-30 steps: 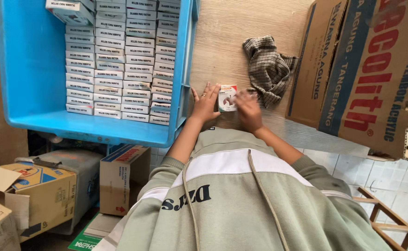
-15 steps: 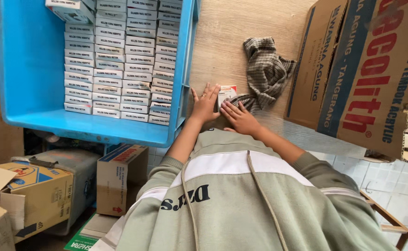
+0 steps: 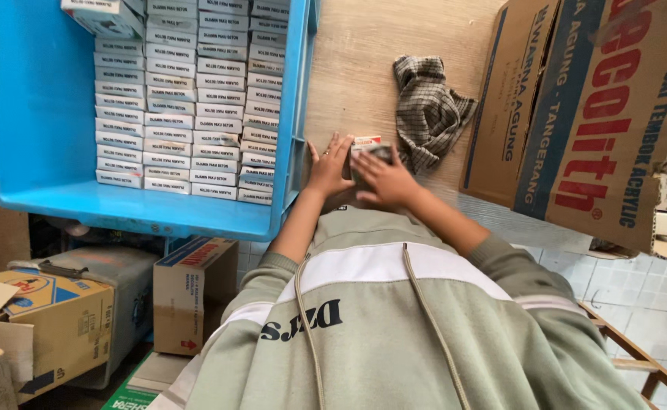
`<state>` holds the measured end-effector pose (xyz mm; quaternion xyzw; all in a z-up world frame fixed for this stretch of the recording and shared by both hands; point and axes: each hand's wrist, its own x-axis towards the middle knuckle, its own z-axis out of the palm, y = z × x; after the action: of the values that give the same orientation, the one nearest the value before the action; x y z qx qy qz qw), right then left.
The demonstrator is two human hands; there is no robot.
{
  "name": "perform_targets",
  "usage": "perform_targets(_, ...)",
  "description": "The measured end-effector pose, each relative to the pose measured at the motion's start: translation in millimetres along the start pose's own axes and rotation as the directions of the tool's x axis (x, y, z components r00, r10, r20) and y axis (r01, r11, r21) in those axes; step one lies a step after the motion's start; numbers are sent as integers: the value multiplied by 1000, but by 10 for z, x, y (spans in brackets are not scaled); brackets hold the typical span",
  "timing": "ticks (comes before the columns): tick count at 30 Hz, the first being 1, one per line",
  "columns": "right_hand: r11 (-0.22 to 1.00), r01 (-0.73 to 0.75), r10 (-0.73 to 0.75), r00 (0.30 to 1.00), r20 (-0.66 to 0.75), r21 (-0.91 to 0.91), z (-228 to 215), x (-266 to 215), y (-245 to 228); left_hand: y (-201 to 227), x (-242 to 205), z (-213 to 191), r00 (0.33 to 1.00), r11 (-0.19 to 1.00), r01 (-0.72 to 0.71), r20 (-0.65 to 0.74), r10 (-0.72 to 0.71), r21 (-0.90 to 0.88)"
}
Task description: The person organizes small boxes of cable clips in a warehouse setting, first removing them from a cardboard box and then arranging them into rows within a blue plastic crate.
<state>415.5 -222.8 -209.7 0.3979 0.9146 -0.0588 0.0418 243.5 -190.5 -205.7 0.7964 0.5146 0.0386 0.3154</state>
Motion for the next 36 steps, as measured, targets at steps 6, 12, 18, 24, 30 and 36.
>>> perform_targets(6,966,-63,100,985,-139,249,-57,199,18,3,-1,-64,999,998,37,-3,-37,-55)
perform_targets(12,977,3,25,992,-126,214,23,-34,-52,3,21,-39,999,997,46,1,-46,-63)
perform_targets(18,992,-126,129,967,-220,27,-20,220,18,13,15,-59,999,998,24,-29,-26,-54)
perform_targets(24,975,209,-186,954,-235,77,33,-147,90,-30,41,25,999,998,38,-24,-39,-44)
perform_targets(30,989,-57,15,959,-284,-139,18,165,177,0,42,-13,999,998,47,-3,-47,-43)
perform_targets(36,981,192,-176,950,-256,36,12,-59,108,-7,42,20,998,998,48,-28,-49,-41)
